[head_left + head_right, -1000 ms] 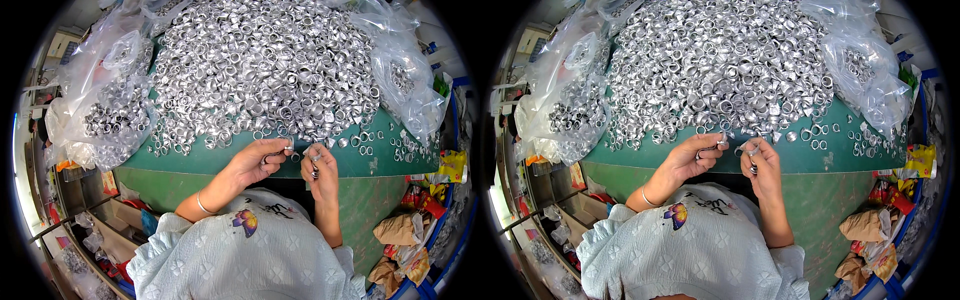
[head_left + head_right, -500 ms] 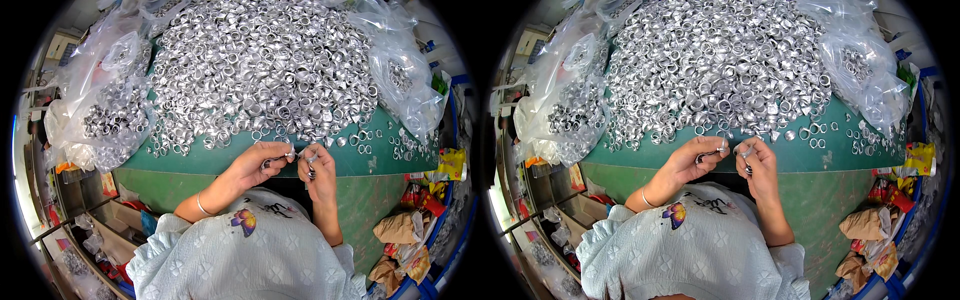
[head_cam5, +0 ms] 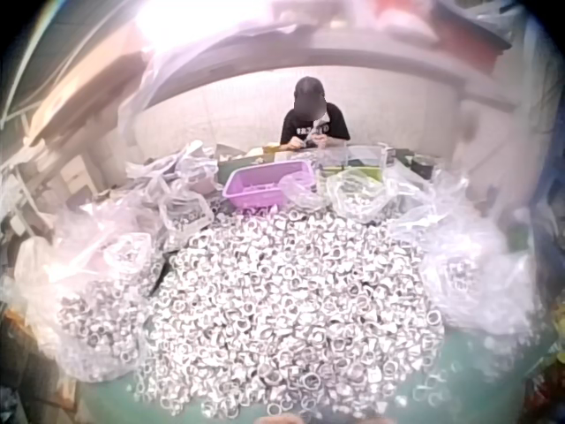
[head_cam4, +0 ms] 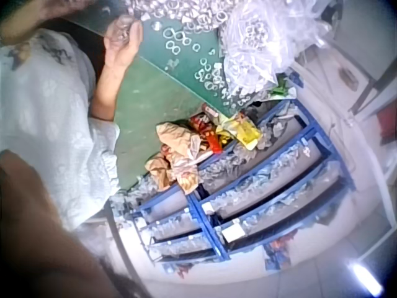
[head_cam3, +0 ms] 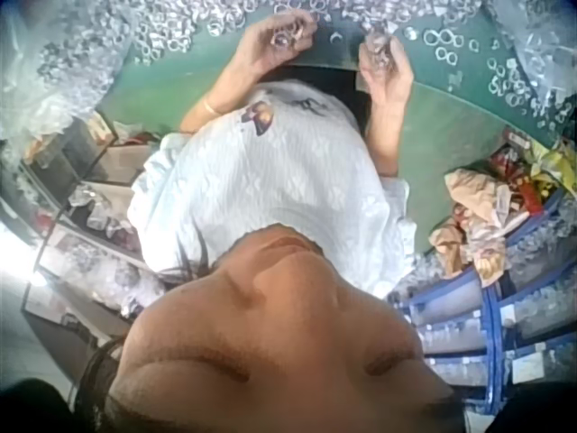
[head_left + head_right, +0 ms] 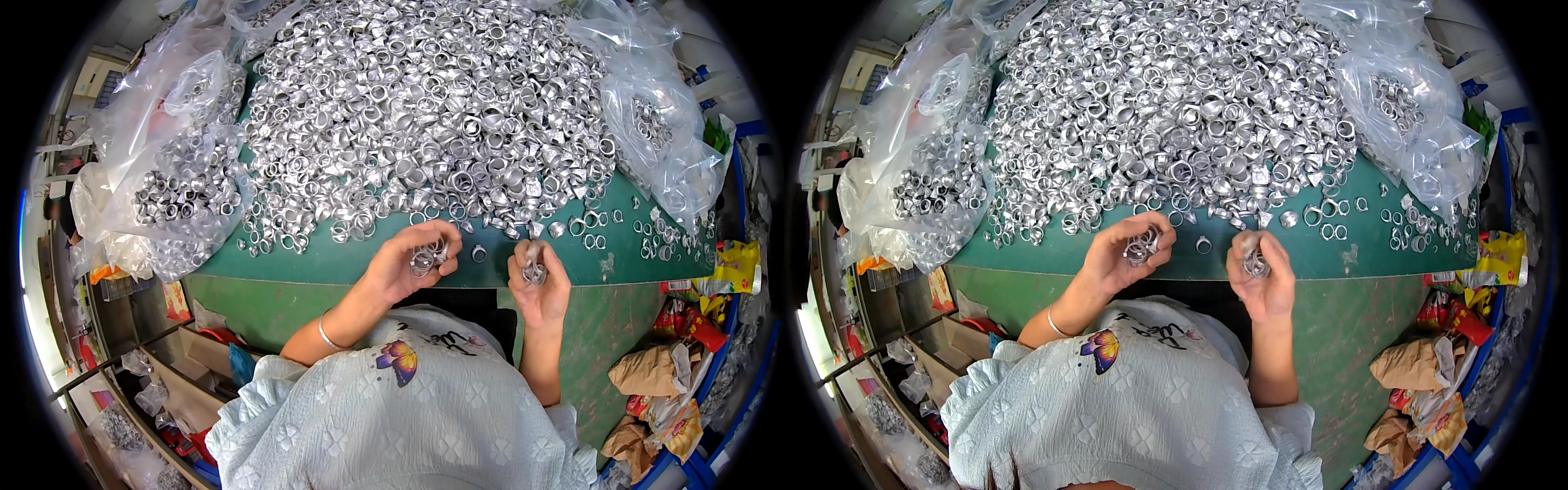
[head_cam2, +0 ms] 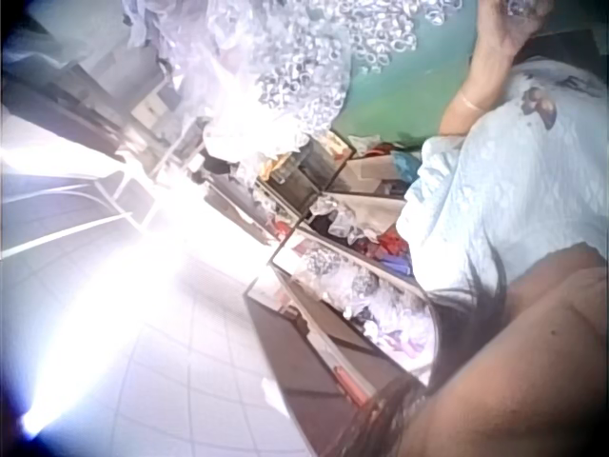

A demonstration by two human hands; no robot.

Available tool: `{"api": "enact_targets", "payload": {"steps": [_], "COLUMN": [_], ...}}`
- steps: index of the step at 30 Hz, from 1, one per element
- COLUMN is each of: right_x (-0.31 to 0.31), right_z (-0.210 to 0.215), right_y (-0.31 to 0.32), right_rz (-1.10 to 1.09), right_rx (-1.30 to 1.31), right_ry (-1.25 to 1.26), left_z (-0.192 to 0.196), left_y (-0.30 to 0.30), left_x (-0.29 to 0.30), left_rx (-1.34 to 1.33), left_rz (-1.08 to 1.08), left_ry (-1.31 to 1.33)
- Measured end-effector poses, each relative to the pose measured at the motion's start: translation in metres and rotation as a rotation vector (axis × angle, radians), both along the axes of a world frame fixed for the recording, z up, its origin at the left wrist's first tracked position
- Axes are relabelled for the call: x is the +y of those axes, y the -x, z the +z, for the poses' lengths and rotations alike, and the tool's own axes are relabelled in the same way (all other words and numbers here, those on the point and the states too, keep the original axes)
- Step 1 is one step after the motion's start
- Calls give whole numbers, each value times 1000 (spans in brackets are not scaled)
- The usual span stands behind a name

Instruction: The person sorts small metal tabs from a large pile on a green table by hand, picking them up individually and moving them into plastic bags or different areas of the table.

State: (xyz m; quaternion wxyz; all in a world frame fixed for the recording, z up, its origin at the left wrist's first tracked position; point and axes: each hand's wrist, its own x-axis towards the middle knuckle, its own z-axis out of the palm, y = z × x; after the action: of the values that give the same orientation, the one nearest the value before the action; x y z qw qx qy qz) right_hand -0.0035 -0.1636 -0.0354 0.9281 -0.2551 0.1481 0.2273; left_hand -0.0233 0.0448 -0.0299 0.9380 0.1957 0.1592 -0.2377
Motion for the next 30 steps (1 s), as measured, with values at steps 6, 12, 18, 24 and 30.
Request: {"api": "enact_targets", "payload": {"steps": [6,12,18,24,30], "right_x": [21,55,31,31,34], "right_z": [-5,-22,-8,-11,-4], "right_y": [3,-13,-7,3,4], "right_rz": [57,93,308,380,403], "right_rx": [-698,-1125,-234,-7,-25], "right_ry": [1364,1815,462,57,84], "left_z": [-7,-8,7,10,14], "left_y": [14,18,15,12,11], "left_x": [3,-7,-8,-19,-17], "left_rx": [-68,-189,-329,-486,-553], "left_rz": [-102,9,55,39,38], "left_ry": [-644,-954,-1071,-1011,-1099]}}
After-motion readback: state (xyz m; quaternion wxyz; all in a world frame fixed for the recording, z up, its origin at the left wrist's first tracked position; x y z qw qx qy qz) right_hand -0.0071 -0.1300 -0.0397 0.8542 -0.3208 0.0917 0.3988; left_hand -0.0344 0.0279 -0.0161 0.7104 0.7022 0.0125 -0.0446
